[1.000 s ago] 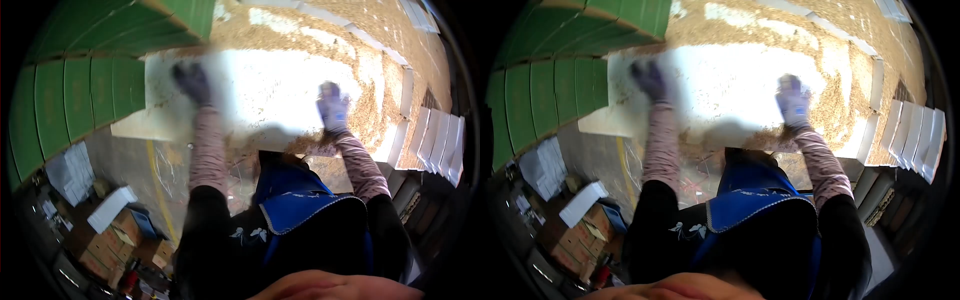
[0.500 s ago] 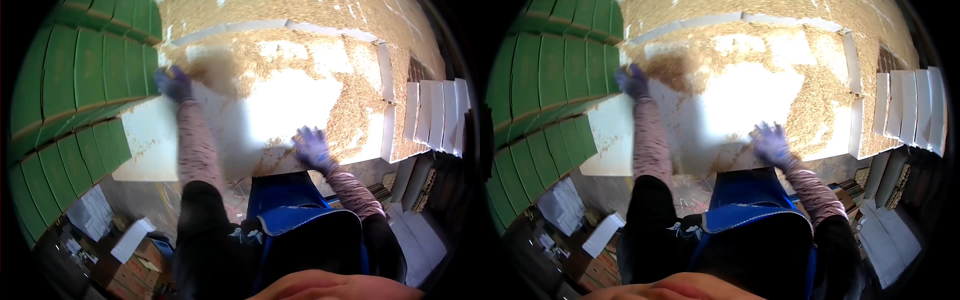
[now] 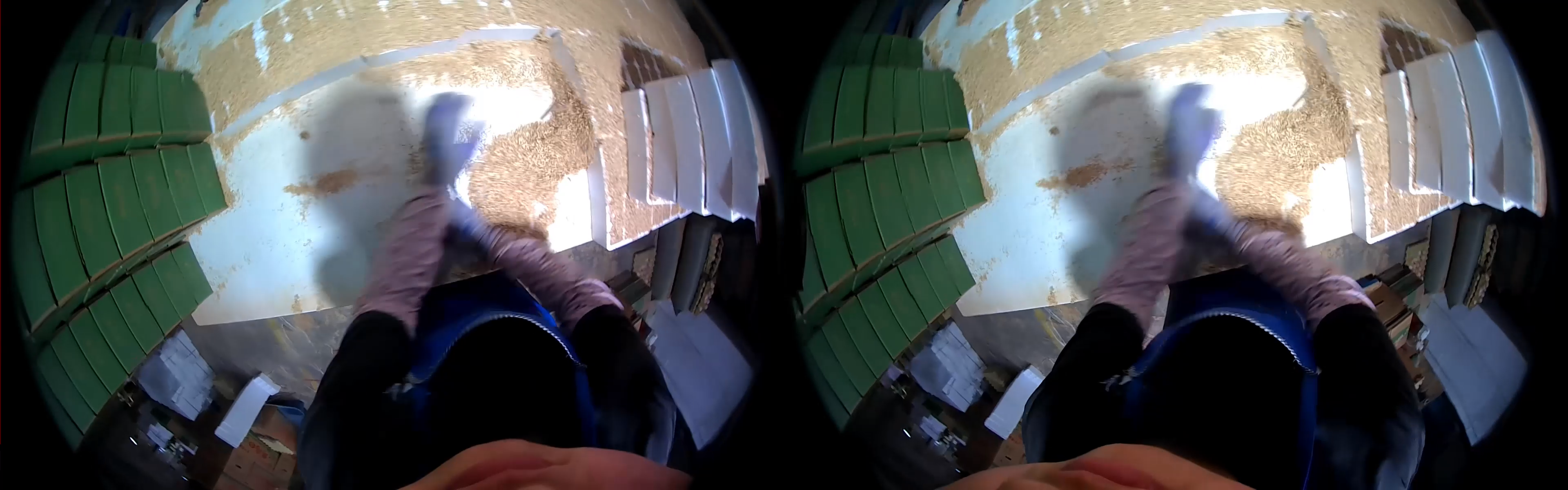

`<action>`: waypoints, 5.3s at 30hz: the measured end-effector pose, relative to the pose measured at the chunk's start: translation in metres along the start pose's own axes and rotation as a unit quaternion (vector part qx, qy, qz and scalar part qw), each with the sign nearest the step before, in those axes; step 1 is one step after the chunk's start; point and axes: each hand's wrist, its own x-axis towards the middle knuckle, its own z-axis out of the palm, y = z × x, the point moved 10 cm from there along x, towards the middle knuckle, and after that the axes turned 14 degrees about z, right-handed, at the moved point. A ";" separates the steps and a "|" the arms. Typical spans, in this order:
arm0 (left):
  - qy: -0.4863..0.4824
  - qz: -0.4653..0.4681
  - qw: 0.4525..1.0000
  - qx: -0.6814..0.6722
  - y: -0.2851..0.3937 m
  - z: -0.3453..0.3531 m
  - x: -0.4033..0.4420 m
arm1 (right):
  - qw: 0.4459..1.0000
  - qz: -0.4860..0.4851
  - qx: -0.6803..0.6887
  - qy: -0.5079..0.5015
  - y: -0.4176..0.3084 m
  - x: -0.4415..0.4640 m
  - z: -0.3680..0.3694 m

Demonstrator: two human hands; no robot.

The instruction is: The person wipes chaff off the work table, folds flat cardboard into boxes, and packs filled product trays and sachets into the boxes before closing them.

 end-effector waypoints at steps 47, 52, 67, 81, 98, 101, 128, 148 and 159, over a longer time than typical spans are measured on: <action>0.203 -0.479 0.853 -0.040 -0.204 -0.393 -0.230 | 0.502 0.479 0.678 0.244 0.375 -0.069 -0.072; 0.362 -0.478 0.778 -0.186 -0.180 -0.379 -0.215 | 0.387 0.425 0.748 0.331 0.331 -0.076 -0.138; 0.312 -0.435 0.749 -0.390 -0.120 -0.296 -0.140 | 0.281 0.173 0.917 0.225 0.240 -0.023 -0.178; 0.084 -0.353 0.860 -0.358 -0.208 -0.237 -0.080 | 0.627 0.367 0.641 0.246 0.250 0.004 -0.160; 0.111 -0.449 0.813 -0.353 -0.123 -0.112 -0.100 | 0.329 0.263 0.876 0.234 0.271 -0.092 -0.136; 0.101 -0.456 0.808 -0.359 -0.117 -0.068 -0.080 | 0.282 0.238 0.890 0.267 0.305 -0.119 -0.121; 0.103 -0.459 0.705 -0.530 -0.071 -0.103 -0.018 | 0.495 0.161 0.817 0.247 0.105 -0.074 -0.227; 0.242 -0.110 0.921 0.283 -0.129 -0.297 -0.120 | 0.407 0.400 0.712 0.409 0.236 -0.252 -0.057; -0.108 -0.085 0.990 -0.020 -0.040 -0.108 -0.051 | 0.931 -0.296 0.208 0.048 -0.259 -0.016 -0.108</action>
